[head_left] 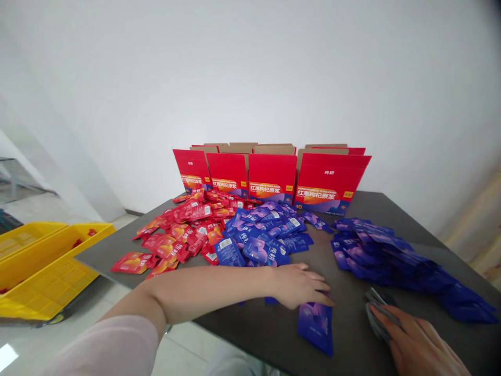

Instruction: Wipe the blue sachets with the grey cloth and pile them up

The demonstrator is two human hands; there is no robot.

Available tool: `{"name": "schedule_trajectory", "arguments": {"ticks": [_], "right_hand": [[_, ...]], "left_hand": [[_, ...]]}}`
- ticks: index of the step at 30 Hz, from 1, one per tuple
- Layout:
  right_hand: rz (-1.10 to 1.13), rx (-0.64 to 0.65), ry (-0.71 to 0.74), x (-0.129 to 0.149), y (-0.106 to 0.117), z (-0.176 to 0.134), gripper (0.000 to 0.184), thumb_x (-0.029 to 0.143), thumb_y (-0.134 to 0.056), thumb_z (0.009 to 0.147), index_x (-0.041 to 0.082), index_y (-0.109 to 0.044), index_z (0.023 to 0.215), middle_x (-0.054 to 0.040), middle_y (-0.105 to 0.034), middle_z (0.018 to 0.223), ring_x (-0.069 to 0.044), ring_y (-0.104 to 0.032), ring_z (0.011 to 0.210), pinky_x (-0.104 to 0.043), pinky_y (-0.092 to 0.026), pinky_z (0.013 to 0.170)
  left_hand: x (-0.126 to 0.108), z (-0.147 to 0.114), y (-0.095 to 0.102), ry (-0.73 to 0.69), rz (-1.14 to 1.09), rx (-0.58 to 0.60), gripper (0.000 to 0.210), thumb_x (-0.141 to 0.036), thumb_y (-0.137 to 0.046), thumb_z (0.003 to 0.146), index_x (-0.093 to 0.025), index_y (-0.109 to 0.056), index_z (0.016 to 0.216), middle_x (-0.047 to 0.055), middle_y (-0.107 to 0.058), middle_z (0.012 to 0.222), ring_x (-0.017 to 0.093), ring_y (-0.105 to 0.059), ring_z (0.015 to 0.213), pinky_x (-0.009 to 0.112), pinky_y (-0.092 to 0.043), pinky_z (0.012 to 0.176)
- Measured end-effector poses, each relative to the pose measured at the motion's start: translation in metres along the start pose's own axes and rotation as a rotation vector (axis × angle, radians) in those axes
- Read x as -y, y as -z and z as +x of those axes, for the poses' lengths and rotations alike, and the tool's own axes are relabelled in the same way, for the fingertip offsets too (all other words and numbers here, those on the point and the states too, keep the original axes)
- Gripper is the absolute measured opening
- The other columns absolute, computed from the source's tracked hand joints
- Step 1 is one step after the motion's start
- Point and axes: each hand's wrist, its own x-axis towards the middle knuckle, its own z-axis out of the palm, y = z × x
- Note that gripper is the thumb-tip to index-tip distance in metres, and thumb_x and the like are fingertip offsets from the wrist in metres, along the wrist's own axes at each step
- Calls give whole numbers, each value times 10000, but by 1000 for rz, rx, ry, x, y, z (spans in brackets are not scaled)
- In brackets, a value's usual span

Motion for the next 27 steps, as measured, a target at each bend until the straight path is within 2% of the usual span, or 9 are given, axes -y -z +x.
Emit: {"name": "schedule_trajectory", "arguments": {"ticks": [3,5,7,11,15,17,19,21,27], "right_hand": [[20,3,-2,2,5,3,473,179,-458,914,255,-597,1359,-63,-664,1296,-245,-641,1084,-431,-517,913],[48,0,-6,-1,7,5,477,186,-458,921,244,-572,1380,-68,-651,1305,-245,-623,1113,-435,-499,960],[69,-7,-29,-7,9,7,490,186,-452,926,216,-537,1408,-79,-637,1308,-245,-606,1128,-442,-479,998],[49,-55,-42,-3,23,18,496,196,-457,924,207,-520,1416,-89,-625,1310,-256,-589,1121,-466,-465,1011],[62,-76,68,46,39,47,540,121,-482,886,255,-551,1404,-54,-652,1310,-238,-590,1140,-418,-487,973],[58,-53,115,72,39,62,613,24,-465,835,312,-596,1359,-13,-655,1336,-233,-591,1147,-405,-506,936],[42,-48,140,84,34,71,621,-8,-450,824,345,-644,1297,11,-669,1325,-239,-593,1153,-405,-522,905],[-6,-33,143,75,25,70,608,-10,-449,833,346,-661,1278,4,-674,1322,-250,-600,1148,-406,-539,864],[-121,21,46,1,9,50,479,24,-426,865,229,-713,1189,-87,-706,1197,-229,-654,961,-380,-565,764]], "left_hand": [[-7,3,-8,141,2,13,446,-333,-647,917,-181,-588,1332,89,-655,1291,239,-631,1169,377,-516,893],[-23,5,-13,326,1,1,462,-515,-617,940,-120,-651,1177,105,-695,1097,261,-674,998,397,-531,823],[-43,4,-19,450,-20,-42,557,-645,-553,942,-113,-658,1071,105,-687,1026,265,-671,945,394,-537,772],[-74,-12,-31,449,-51,-180,441,-515,-561,980,-122,-604,1174,125,-629,1271,251,-606,1146,376,-507,925],[-86,-26,-40,430,-97,-198,438,-431,-467,1024,-91,-547,1290,138,-581,1386,243,-557,1243,372,-436,1050],[-87,-28,-42,420,-95,-195,431,-404,-434,1034,-82,-542,1299,132,-600,1361,247,-553,1248,388,-404,1084],[-87,-29,-43,410,-91,-203,404,-370,-413,1039,-86,-543,1296,121,-607,1354,239,-553,1249,391,-383,1099],[-86,-29,-44,402,-95,-221,397,-349,-386,1046,-92,-536,1309,112,-594,1383,228,-545,1263,387,-372,1104],[-84,-27,-51,402,-110,-261,393,-344,-437,1025,-97,-530,1316,115,-600,1375,229,-556,1233,366,-385,1058]]}}
